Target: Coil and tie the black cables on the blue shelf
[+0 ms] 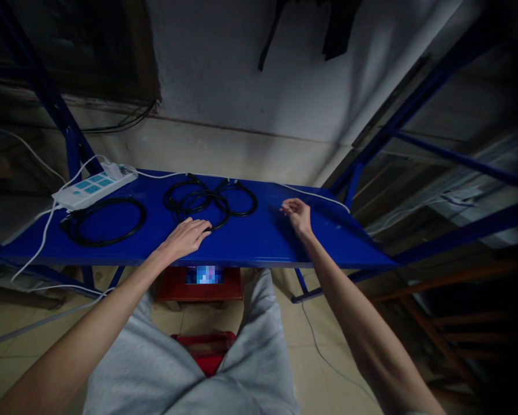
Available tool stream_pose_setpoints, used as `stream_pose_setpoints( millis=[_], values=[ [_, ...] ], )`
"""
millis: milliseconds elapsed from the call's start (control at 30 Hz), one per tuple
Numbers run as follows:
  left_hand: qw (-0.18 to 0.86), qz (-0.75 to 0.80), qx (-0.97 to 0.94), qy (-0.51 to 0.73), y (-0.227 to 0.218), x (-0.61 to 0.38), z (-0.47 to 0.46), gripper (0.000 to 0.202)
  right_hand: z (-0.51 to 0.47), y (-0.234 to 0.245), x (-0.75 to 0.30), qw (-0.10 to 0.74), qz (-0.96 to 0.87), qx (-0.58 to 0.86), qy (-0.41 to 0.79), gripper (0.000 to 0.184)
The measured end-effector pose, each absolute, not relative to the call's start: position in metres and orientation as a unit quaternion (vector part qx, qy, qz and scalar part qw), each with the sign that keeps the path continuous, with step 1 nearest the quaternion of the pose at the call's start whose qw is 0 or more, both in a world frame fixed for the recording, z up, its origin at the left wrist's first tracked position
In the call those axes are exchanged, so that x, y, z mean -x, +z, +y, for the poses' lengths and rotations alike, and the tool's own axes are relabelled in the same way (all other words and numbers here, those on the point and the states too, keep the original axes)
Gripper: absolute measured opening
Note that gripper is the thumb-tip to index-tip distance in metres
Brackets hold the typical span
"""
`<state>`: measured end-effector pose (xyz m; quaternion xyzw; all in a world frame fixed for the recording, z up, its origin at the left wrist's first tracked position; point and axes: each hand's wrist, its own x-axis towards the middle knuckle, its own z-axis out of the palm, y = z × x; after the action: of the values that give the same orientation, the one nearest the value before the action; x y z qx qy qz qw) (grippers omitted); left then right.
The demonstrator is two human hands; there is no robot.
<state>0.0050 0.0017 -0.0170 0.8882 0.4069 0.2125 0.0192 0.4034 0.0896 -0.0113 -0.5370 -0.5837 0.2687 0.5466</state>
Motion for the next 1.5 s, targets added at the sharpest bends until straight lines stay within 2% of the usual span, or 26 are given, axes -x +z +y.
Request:
stream_pose_setpoints(
  millis=[133, 333, 433, 633, 733, 900, 1033, 1267, 1400, 1500],
  values=[
    [0.021, 0.407, -0.887, 0.215, -0.018, -0.006, 0.003, 0.026, 0.089, 0.002, -0.407, 0.542, -0.581, 0.525, 0.305, 0.050],
    [0.028, 0.403, -0.888, 0.218, -0.024, -0.004, 0.007, 0.024, 0.079, 0.014, -0.406, 0.594, -0.545, 0.515, 0.293, 0.045],
    [0.030, 0.396, -0.890, 0.226, -0.027, -0.004, 0.009, 0.024, 0.058, 0.007, -0.393, 0.592, -0.537, 0.514, 0.312, 0.044],
    [0.076, 0.358, -0.893, 0.263, -0.023, -0.004, 0.009, 0.026, 0.026, 0.004, -0.333, 0.528, -0.570, 0.524, 0.350, 0.043],
    [0.065, 0.353, -0.892, 0.276, -0.018, -0.005, 0.009, 0.023, 0.031, 0.016, -0.296, 0.494, -0.633, 0.476, 0.357, 0.039],
    [-0.002, 0.392, -0.884, 0.255, -0.011, -0.007, 0.006, 0.017, 0.049, 0.032, -0.252, 0.394, -0.762, 0.453, 0.244, 0.027],
    [-0.023, 0.410, -0.884, 0.225, -0.010, -0.007, 0.004, 0.020, 0.057, 0.036, -0.230, 0.335, -0.822, 0.410, 0.212, 0.024],
    [0.002, 0.416, -0.883, 0.218, -0.017, -0.005, 0.006, 0.023, 0.061, 0.033, -0.204, 0.276, -0.832, 0.390, 0.283, 0.025],
    [-0.003, 0.409, -0.885, 0.225, -0.014, -0.006, 0.005, 0.035, 0.059, 0.035, -0.196, 0.263, -0.829, 0.413, 0.269, 0.023],
    [-0.004, 0.405, -0.885, 0.228, -0.012, -0.007, 0.004, 0.036, 0.059, 0.036, -0.194, 0.260, -0.823, 0.445, 0.238, 0.016]
  ],
)
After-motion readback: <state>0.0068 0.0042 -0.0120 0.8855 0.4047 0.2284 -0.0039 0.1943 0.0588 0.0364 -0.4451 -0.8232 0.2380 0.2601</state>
